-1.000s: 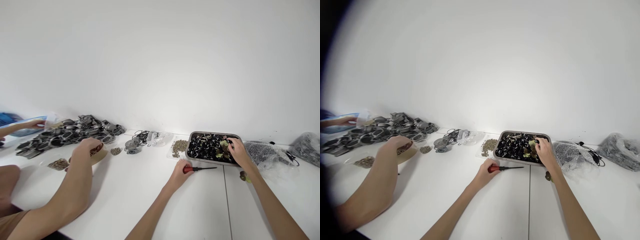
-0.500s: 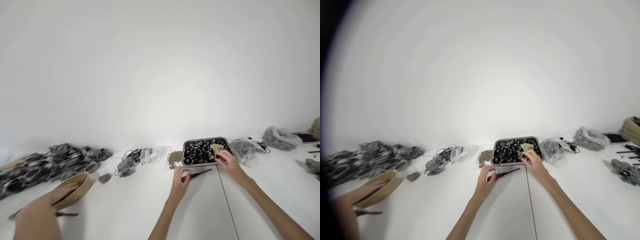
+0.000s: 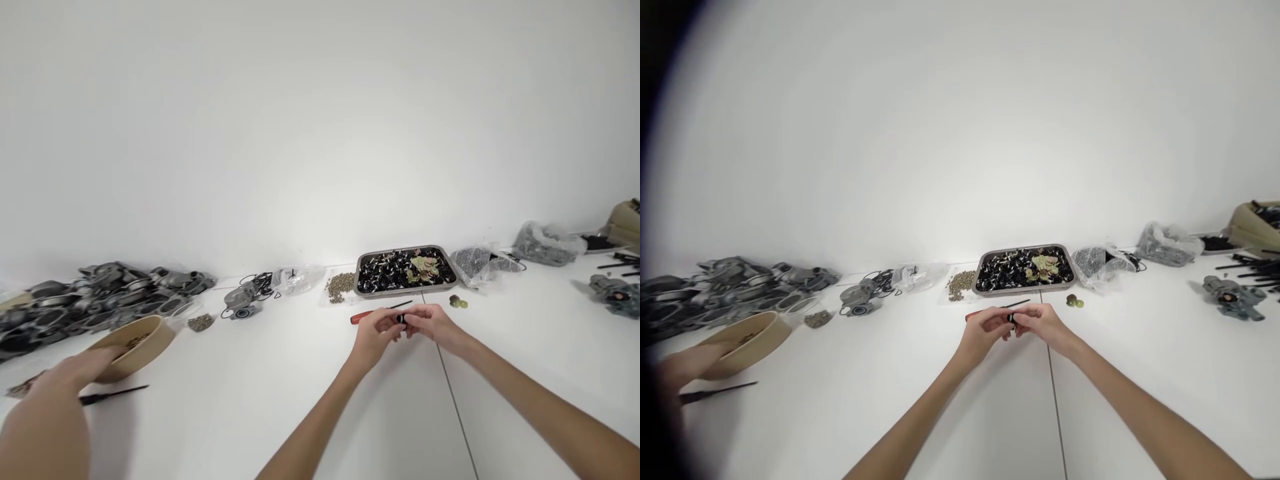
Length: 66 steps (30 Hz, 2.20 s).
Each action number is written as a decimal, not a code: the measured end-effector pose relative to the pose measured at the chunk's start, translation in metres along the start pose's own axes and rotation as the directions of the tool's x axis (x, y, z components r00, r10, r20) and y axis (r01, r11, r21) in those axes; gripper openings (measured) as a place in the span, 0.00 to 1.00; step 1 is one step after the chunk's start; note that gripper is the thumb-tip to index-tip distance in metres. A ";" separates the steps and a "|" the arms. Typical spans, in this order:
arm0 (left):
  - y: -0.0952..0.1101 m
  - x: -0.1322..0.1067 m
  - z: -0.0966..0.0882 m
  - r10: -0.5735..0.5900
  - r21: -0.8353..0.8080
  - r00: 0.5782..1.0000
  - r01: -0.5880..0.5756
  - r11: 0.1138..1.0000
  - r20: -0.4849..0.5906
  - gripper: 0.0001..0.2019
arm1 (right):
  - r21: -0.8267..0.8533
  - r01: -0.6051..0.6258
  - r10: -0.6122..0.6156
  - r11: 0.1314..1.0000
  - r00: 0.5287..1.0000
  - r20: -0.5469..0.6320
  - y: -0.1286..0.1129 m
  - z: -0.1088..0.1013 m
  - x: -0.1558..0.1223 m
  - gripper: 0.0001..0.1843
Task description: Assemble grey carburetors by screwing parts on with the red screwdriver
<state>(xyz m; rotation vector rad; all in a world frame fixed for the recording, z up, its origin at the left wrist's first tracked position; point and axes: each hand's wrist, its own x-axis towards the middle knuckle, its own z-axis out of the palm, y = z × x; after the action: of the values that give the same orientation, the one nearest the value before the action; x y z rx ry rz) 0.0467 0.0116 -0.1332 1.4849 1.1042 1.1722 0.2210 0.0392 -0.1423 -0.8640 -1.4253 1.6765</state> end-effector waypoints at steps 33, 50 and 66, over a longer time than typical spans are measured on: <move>-0.009 0.007 -0.002 -0.356 -0.537 0.905 0.426 0.728 0.234 0.14 | -0.272 0.075 -0.127 0.959 0.975 -0.179 0.010 0.004 -0.006 0.19; -0.015 0.008 -0.002 -0.181 -0.327 0.975 0.214 0.921 0.127 0.16 | -0.142 -0.098 0.076 0.985 0.986 -0.151 0.000 0.001 -0.006 0.20; -0.022 0.007 0.003 0.062 -0.189 0.997 -0.053 0.981 0.039 0.13 | -0.056 -0.158 0.155 0.986 0.987 -0.050 0.004 -0.009 -0.006 0.22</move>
<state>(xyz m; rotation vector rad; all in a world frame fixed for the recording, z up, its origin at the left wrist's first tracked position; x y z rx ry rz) 0.0480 0.0218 -0.1540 1.3977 0.8996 1.2413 0.2308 0.0382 -0.1472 -1.0656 -1.4140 1.7252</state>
